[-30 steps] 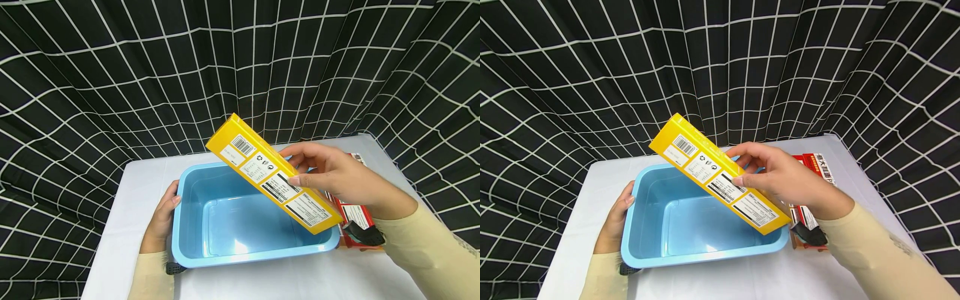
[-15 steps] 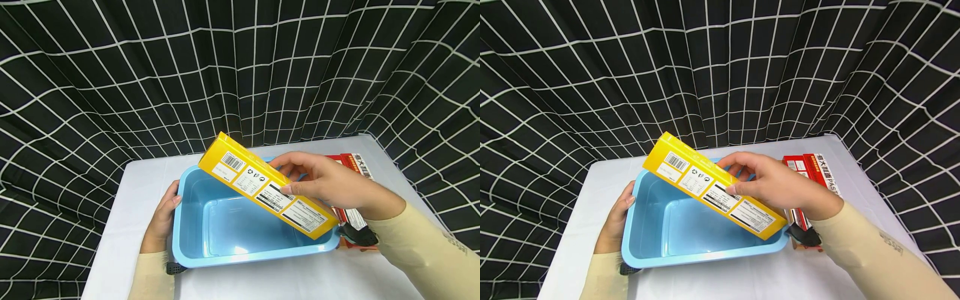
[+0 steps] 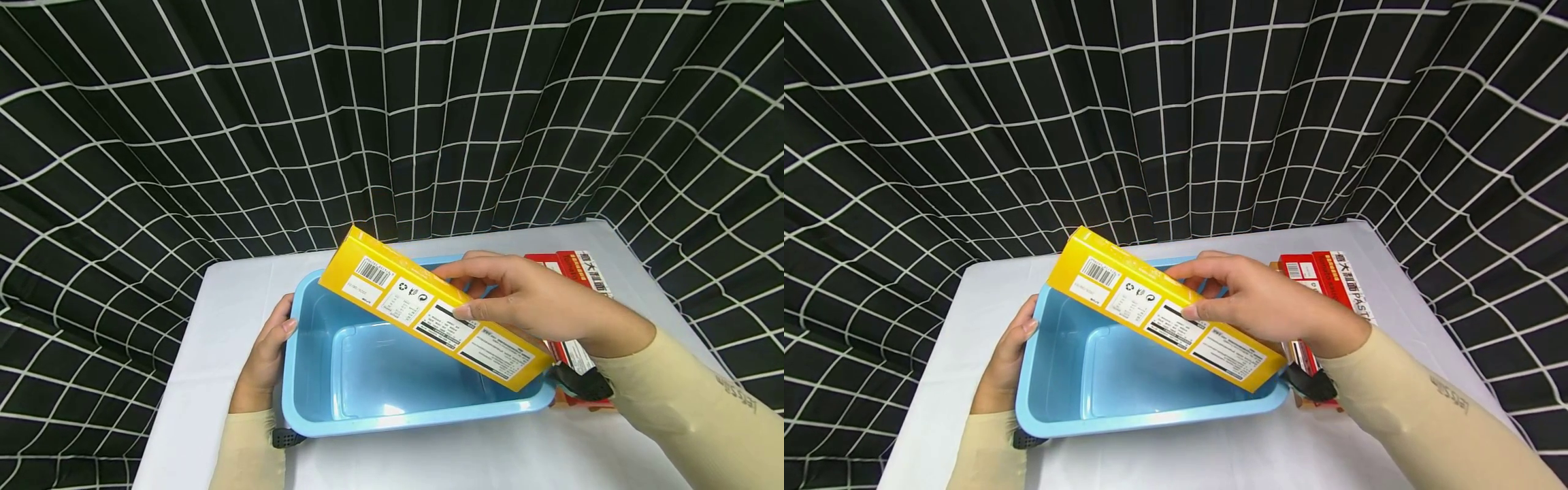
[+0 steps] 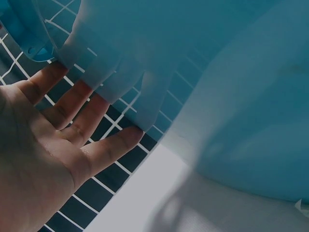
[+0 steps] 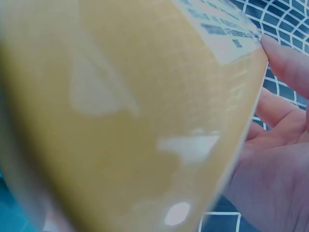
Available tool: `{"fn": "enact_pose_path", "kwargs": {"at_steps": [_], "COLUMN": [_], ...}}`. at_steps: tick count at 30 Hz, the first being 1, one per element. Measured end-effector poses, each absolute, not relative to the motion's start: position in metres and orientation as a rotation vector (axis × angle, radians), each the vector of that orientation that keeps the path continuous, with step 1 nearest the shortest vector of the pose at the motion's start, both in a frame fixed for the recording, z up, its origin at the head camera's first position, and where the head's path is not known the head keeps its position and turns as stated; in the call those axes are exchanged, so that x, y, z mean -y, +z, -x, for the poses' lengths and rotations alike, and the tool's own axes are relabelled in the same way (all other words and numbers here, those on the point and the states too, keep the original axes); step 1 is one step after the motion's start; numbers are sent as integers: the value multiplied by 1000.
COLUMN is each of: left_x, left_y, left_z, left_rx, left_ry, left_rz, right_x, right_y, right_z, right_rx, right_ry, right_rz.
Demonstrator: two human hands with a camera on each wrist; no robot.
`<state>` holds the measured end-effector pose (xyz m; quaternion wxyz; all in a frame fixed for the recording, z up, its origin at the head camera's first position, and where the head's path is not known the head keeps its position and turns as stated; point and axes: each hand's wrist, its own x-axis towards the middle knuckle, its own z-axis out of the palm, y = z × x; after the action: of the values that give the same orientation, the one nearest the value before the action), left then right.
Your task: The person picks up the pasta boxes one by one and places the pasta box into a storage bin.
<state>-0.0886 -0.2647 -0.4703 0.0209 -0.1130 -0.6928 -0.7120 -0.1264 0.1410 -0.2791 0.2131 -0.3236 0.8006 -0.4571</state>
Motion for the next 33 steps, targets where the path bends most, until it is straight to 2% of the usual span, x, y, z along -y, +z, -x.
{"fn": "enact_pose_path", "kwargs": {"at_steps": [14, 33], "left_x": [266, 262], "left_y": [-472, -470], "left_z": [90, 89], "left_rx": [2167, 2159], "left_ry": [-2193, -2193], "left_rz": [360, 327], "right_x": [-127, -111], "right_y": [-283, -297], "right_z": [126, 130], "right_rx": [-2212, -2167], "right_ry": [-1189, -1037], "right_rz": [822, 1003]}}
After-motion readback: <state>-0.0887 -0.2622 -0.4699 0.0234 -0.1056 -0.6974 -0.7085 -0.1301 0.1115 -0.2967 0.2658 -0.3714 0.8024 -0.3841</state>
